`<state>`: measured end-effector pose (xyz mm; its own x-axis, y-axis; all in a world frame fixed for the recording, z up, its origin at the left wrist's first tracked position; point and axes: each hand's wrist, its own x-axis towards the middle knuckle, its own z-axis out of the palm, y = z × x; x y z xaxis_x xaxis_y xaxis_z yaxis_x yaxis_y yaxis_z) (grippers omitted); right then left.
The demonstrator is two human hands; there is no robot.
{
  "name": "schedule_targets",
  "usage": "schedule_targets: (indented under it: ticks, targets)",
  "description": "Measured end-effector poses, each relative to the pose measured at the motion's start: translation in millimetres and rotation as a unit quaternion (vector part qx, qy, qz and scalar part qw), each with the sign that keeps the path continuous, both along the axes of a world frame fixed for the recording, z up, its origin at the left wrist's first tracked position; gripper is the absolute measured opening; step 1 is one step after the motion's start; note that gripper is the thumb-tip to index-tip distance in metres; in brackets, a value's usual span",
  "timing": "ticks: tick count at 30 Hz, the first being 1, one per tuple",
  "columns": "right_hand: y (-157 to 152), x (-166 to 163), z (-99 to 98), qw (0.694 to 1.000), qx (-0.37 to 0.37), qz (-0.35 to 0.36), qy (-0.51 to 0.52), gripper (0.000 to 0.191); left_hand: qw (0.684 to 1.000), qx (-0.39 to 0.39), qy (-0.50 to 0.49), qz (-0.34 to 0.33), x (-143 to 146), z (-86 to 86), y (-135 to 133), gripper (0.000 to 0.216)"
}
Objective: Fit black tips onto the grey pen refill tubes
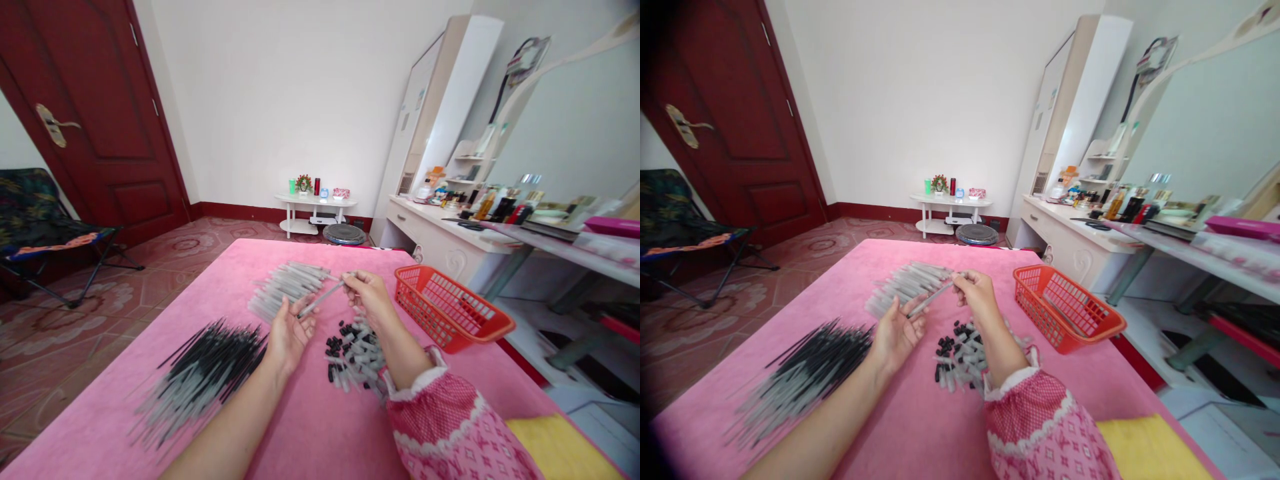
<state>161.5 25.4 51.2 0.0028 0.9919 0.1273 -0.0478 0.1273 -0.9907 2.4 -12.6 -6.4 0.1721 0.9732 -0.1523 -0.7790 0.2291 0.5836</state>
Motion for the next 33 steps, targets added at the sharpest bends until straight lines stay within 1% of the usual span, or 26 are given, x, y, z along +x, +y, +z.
schedule_targets:
  ticks: [3, 8, 13, 16, 19, 22, 24, 25, 26, 28, 29, 30, 31, 33]
  targets:
    - [1.5, 5.5, 3.1, 1.000, -0.003, -0.027, 0.000, 0.029, 1.000, -0.014, -0.018, -0.009, -3.1, -5.8, 3.5, 0.046]
    - [2.8, 8.4, 5.0, 0.998, 0.008, -0.056, 0.029, 0.025, 1.000, -0.026, -0.006, 0.008, -3.5, -17.8, 8.0, 0.041]
    - [1.0, 9.6, 9.3, 0.993, 0.006, -0.079, 0.086, 0.018, 0.999, 0.014, 0.039, 0.017, 1.2, -27.7, 9.2, 0.037]
    - [0.3, 15.5, 17.2, 0.994, -0.008, -0.073, 0.085, 0.013, 0.998, 0.030, 0.055, 0.022, 3.5, -31.7, 10.3, 0.036]
    - [1.2, 34.8, 29.5, 0.995, 0.013, -0.095, 0.036, 0.016, 0.996, 0.048, 0.066, 0.021, 4.4, -34.4, 11.5, 0.035]
    - [1.7, 73.3, 41.1, 0.983, 0.062, -0.170, -0.024, 0.021, 0.995, 0.055, 0.080, 0.022, 5.1, -35.2, 11.7, 0.035]
    - [-0.3, 107.2, 45.6, 0.956, 0.089, -0.257, -0.110, 0.024, 0.995, 0.054, 0.086, 0.023, 5.8, -34.6, 11.1, 0.036]
    - [-2.3, 125.1, 46.6, 0.934, 0.092, -0.302, -0.166, 0.024, 0.995, 0.053, 0.087, 0.023, 6.1, -34.1, 10.6, 0.037]
    - [-4.9, 142.5, 46.9, 0.904, 0.090, -0.346, -0.235, 0.024, 0.994, 0.052, 0.088, 0.023, 6.5, -33.6, 10.1, 0.037]
    - [-11.3, 173.2, 44.9, 0.812, 0.060, -0.424, -0.397, 0.024, 0.994, 0.056, 0.090, 0.024, 7.2, -32.7, 9.1, 0.038]
    - [-14.6, 185.4, 42.7, 0.769, 0.036, -0.443, -0.459, 0.024, 0.994, 0.059, 0.091, 0.025, 7.5, -32.4, 8.6, 0.038]
    - [-17.6, 195.3, 39.7, 0.738, 0.012, -0.447, -0.505, 0.025, 0.994, 0.063, 0.091, 0.025, 7.8, -32.2, 8.2, 0.038]
    - [-20.1, 202.8, 35.9, 0.716, -0.010, -0.443, -0.539, 0.026, 0.993, 0.066, 0.091, 0.025, 7.9, -32.1, 7.9, 0.039]
    - [-23.0, 211.7, 26.8, 0.696, -0.041, -0.426, -0.576, 0.030, 0.993, 0.068, 0.093, 0.024, 8.1, -31.7, 7.3, 0.039]
